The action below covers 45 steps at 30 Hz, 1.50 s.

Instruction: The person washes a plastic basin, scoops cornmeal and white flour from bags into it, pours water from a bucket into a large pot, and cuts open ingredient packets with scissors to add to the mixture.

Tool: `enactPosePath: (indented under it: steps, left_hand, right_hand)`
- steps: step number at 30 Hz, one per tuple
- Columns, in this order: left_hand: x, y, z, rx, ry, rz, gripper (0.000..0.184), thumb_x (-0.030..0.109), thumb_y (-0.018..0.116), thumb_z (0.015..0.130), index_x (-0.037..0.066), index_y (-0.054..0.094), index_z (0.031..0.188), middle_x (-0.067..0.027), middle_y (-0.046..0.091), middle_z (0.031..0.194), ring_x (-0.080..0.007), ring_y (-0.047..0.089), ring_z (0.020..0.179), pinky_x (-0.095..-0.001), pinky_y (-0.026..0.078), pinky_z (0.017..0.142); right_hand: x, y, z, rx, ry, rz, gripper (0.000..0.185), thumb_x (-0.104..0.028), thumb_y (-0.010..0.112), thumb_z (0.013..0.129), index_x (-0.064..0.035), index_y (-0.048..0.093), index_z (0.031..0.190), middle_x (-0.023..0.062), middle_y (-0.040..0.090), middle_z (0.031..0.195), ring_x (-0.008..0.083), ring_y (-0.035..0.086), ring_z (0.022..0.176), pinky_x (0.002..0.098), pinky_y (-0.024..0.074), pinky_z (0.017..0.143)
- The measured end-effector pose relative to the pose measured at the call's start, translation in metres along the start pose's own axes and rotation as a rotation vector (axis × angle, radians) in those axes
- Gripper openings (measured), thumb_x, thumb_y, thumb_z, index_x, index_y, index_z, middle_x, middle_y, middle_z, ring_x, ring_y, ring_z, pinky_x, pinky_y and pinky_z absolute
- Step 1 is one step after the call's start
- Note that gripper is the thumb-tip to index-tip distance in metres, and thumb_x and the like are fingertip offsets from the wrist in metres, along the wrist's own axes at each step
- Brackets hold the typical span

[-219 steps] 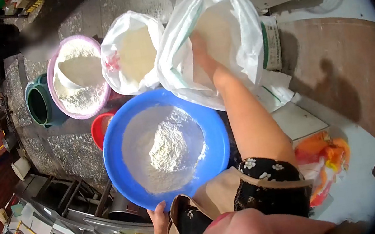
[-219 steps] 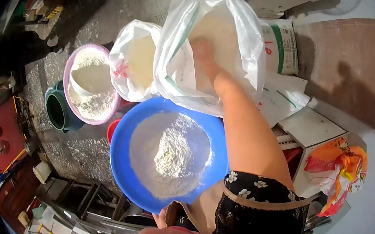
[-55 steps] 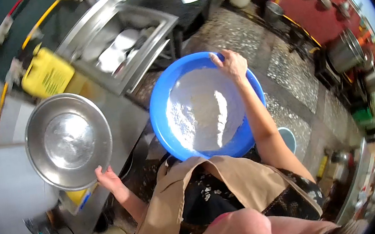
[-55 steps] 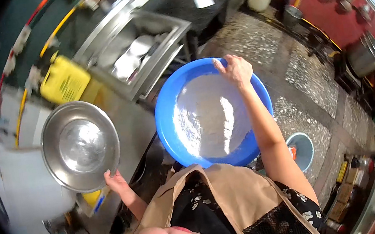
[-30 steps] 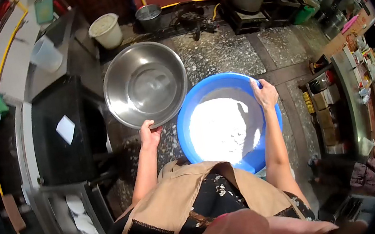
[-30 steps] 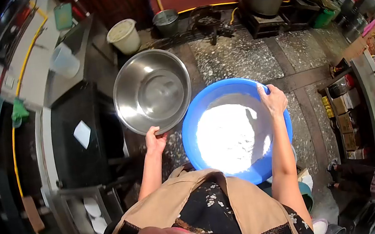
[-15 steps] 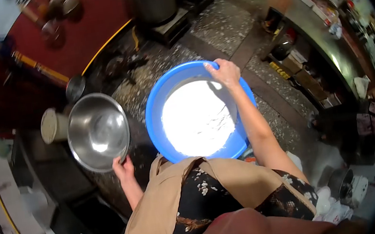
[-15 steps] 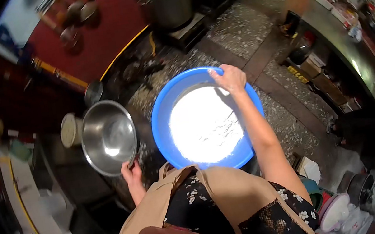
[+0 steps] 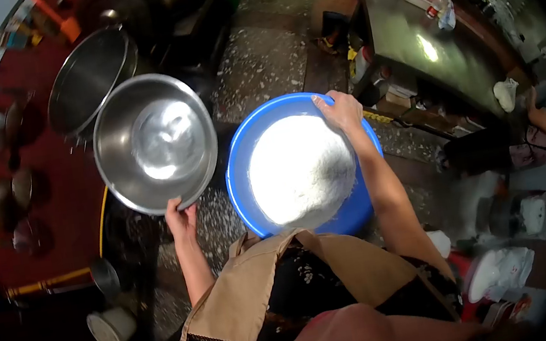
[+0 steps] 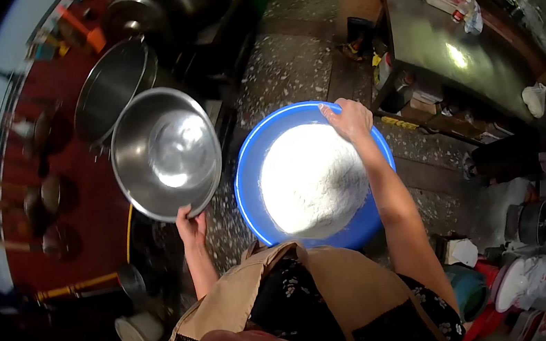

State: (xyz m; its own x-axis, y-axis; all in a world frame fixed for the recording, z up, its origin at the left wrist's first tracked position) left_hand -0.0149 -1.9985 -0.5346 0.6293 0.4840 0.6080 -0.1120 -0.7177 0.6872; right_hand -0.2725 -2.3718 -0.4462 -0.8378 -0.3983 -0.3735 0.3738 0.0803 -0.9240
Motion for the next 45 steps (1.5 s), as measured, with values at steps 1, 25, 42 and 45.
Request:
enactPosePath:
  steps: [1,25,42,45]
  left_hand:
    - [-0.009,0.048,0.037,-0.018,-0.043,0.010,0.002,0.003,0.054,0.076,0.004,0.053,0.075,-0.0056,0.060,0.081,-0.0173,0.061,0.076,-0.0319,0.055,0.069]
    - [-0.201,0.718,0.731,-0.210,-0.303,0.373,0.010,0.011,0.054,0.078,0.003,0.056,0.084,-0.0051,0.059,0.070,-0.0147,0.054,0.052,-0.0219,0.044,0.043]
    - [-0.326,1.153,1.169,-0.108,-0.309,0.299,0.006,0.009,0.056,0.074,0.012,0.051,0.071,-0.0015,0.057,0.072,-0.0158,0.054,0.062,-0.0288,0.043,0.049]
    - [-0.362,1.205,1.264,-0.094,-0.348,0.299,0.005,0.008,0.057,0.074,0.010,0.052,0.073,-0.0031,0.059,0.073,-0.0164,0.056,0.061,-0.0260,0.045,0.046]
  right_hand:
    - [0.008,0.006,0.037,-0.009,0.012,0.009,0.053,-0.060,0.053,0.077,-0.0095,0.067,0.087,0.0193,0.064,0.081,0.0371,0.061,0.083,0.0448,0.0476,0.071]
    - [0.006,0.066,1.003,-0.090,-0.013,0.007,0.059,-0.063,0.051,0.074,-0.0082,0.067,0.085,0.0149,0.065,0.089,0.0327,0.062,0.087,0.0423,0.0479,0.075]
    - [0.056,0.095,1.636,-0.005,-0.027,0.083,0.058,-0.067,0.051,0.072,-0.0132,0.070,0.087,0.0143,0.066,0.083,0.0330,0.063,0.083,0.0419,0.0500,0.074]
    - [0.092,0.100,1.737,0.013,0.063,0.014,0.059,-0.067,0.052,0.072,-0.0131,0.069,0.088,0.0139,0.066,0.086,0.0324,0.063,0.085,0.0427,0.0498,0.075]
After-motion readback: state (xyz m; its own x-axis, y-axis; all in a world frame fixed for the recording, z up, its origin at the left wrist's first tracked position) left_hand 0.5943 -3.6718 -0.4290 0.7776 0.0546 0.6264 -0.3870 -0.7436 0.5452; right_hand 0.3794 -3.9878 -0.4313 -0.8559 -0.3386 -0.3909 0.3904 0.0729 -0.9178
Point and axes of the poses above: each hand's wrist, its own z-axis towards the middle knuckle, its own y-axis out of the palm, x = y × z, the point moved 3 cm from there along z, towards the middle knuckle
